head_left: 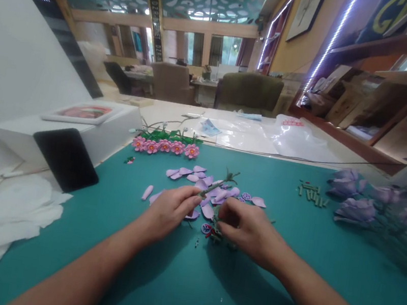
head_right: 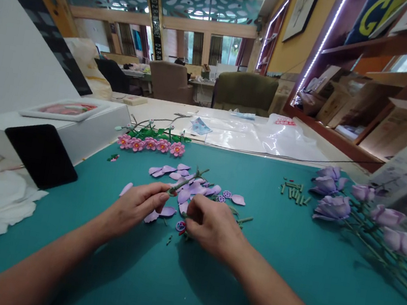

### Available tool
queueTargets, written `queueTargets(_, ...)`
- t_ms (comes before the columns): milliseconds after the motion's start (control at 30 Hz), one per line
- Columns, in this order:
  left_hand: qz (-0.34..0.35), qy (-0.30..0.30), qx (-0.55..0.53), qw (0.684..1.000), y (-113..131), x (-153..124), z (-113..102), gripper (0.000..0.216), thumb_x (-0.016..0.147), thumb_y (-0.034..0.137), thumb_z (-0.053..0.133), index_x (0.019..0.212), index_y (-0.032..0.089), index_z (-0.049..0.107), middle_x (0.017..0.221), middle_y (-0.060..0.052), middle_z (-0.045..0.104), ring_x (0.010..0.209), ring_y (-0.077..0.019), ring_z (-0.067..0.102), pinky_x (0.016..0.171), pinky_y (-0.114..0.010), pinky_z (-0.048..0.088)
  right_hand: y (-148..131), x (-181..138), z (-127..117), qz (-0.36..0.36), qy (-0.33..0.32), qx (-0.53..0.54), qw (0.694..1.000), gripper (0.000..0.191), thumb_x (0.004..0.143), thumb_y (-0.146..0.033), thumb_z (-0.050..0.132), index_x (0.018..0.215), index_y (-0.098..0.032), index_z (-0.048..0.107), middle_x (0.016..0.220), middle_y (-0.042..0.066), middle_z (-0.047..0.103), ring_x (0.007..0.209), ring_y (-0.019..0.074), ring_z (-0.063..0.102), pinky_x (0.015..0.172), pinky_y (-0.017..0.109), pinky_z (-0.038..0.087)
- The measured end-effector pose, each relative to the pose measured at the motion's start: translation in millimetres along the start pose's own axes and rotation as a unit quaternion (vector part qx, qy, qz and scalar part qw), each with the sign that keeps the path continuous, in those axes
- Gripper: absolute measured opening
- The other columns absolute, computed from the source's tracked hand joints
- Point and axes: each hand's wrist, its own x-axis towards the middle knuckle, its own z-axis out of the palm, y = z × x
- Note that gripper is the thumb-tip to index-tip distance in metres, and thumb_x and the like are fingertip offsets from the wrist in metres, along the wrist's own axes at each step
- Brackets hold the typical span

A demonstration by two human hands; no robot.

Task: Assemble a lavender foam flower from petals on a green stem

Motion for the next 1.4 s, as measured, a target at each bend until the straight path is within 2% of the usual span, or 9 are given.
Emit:
queueTargets(67,0.004,0.000,0.004,1.000,1.4,-0.6,-0.1,0.032,0.089,0.036,0.038,0.094,0.016,0.062,0.069,0.000,0.059,0.066,-0.0145,0.053,0.059,-0.023,0.040,0.1,0.8,3.5,-0.002,0.000,0.139,0.990,0.012,0.072,-0.017,0.061,0.068,-0.021,0.051,0.059,-0.005,0.051,0.055,0.0103,0.044,0.051,0.023,0.032)
queueTargets(133,0.009,0.003,0.008,1.000,2.6,-1.3,0.0,0.031,0.089,0.036,0.038,0.095,0.016,0.061,0.070,0.000,0.060,0.066,-0.0144,0.054,0.058,-0.023,0.041,2.2,2.6,7.5,-0.008,0.013,0.256,0.967,0.011,0.071,-0.022,0.066,0.070,-0.022,0.055,0.063,-0.004,0.054,0.059,0.0114,0.048,0.053,0.024,0.037)
queueTargets(267,0.018,-0.006,0.002,1.000,4.3,-2.5,0.4,0.029,0.090,0.036,0.038,0.091,0.017,0.060,0.067,0.001,0.059,0.062,-0.0129,0.054,0.058,-0.022,0.041,7.2,7.1,13.7,-0.006,0.042,0.371,0.928,0.016,0.065,-0.028,0.075,0.075,-0.021,0.065,0.070,-0.001,0.061,0.066,0.0135,0.053,0.058,0.027,0.043)
queueTargets(667,0.042,-0.010,0.018,0.999,8.4,-4.2,1.0,0.029,0.091,0.034,0.038,0.095,0.017,0.062,0.073,-0.001,0.061,0.069,-0.0137,0.054,0.059,-0.022,0.040,3.3,8.1,17.7,0.028,0.088,0.425,0.900,0.021,0.062,-0.033,0.079,0.075,-0.021,0.069,0.072,0.000,0.065,0.069,0.0140,0.058,0.064,0.028,0.047)
queueTargets(900,0.049,-0.011,0.022,0.999,8.8,-4.3,2.4,0.029,0.091,0.033,0.039,0.096,0.019,0.063,0.075,-0.001,0.064,0.073,-0.0154,0.057,0.063,-0.023,0.042,4.0,8.4,19.8,0.022,0.090,0.425,0.901,0.019,0.063,-0.032,0.078,0.076,-0.021,0.070,0.073,0.000,0.066,0.069,0.0140,0.058,0.065,0.028,0.047)
queueTargets(1400,0.063,0.015,0.052,0.997,6.0,-5.4,8.2,0.032,0.092,0.032,0.039,0.107,0.019,0.064,0.096,-0.005,0.071,0.081,-0.0167,0.062,0.072,-0.026,0.046,5.6,8.5,30.1,0.041,0.097,0.484,0.869,0.023,0.062,-0.035,0.080,0.074,-0.019,0.068,0.068,-0.001,0.066,0.064,0.0127,0.061,0.064,0.029,0.051)
